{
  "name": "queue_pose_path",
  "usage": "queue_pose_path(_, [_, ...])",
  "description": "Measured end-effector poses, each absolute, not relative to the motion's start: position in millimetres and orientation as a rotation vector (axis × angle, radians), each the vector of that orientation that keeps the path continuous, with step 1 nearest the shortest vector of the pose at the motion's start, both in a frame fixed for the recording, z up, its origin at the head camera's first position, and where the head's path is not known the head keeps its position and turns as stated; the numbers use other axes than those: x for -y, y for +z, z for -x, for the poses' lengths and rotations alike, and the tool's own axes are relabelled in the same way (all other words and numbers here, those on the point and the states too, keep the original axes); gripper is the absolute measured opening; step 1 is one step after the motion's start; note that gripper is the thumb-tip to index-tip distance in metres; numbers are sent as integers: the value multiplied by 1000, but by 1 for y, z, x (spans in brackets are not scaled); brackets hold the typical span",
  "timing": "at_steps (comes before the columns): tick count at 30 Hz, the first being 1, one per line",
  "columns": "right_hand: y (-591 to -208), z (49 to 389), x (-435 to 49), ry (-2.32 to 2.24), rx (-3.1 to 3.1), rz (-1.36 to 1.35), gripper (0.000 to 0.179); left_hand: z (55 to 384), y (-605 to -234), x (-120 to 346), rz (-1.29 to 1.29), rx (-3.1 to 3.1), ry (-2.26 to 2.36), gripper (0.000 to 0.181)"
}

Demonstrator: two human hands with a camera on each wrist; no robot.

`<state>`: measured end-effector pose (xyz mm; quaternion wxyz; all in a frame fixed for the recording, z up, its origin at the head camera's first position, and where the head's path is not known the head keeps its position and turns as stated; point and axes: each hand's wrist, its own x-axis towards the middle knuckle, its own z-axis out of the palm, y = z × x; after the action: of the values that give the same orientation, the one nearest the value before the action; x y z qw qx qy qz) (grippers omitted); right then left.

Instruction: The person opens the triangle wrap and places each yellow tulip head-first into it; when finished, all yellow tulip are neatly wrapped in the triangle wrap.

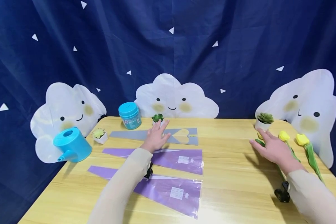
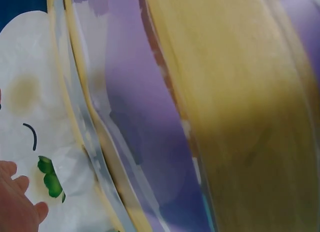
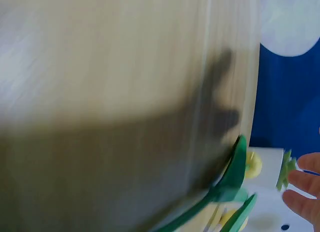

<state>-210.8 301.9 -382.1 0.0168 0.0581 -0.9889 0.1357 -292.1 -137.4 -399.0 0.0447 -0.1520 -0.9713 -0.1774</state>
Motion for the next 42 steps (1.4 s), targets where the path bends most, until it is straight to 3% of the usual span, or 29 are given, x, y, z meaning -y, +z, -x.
queue_pose_path(18, [-409, 163, -352, 619, 3061, -148, 78, 310, -410, 113, 565, 3113, -644, 62])
queue_pose_path(29, [-422, 148, -363, 878, 3078, -5, 76, 326, -428, 114, 395, 3130, -958, 62])
queue_pose_path(34, [-429, 140, -363, 1104, 3019, 79, 72, 324, -425, 113, 307, 3111, -1034, 53])
queue_pose_path(42, [-438, 135, -363, 967, 2958, 94, 54, 327, -432, 111, 282, 3038, -1123, 40])
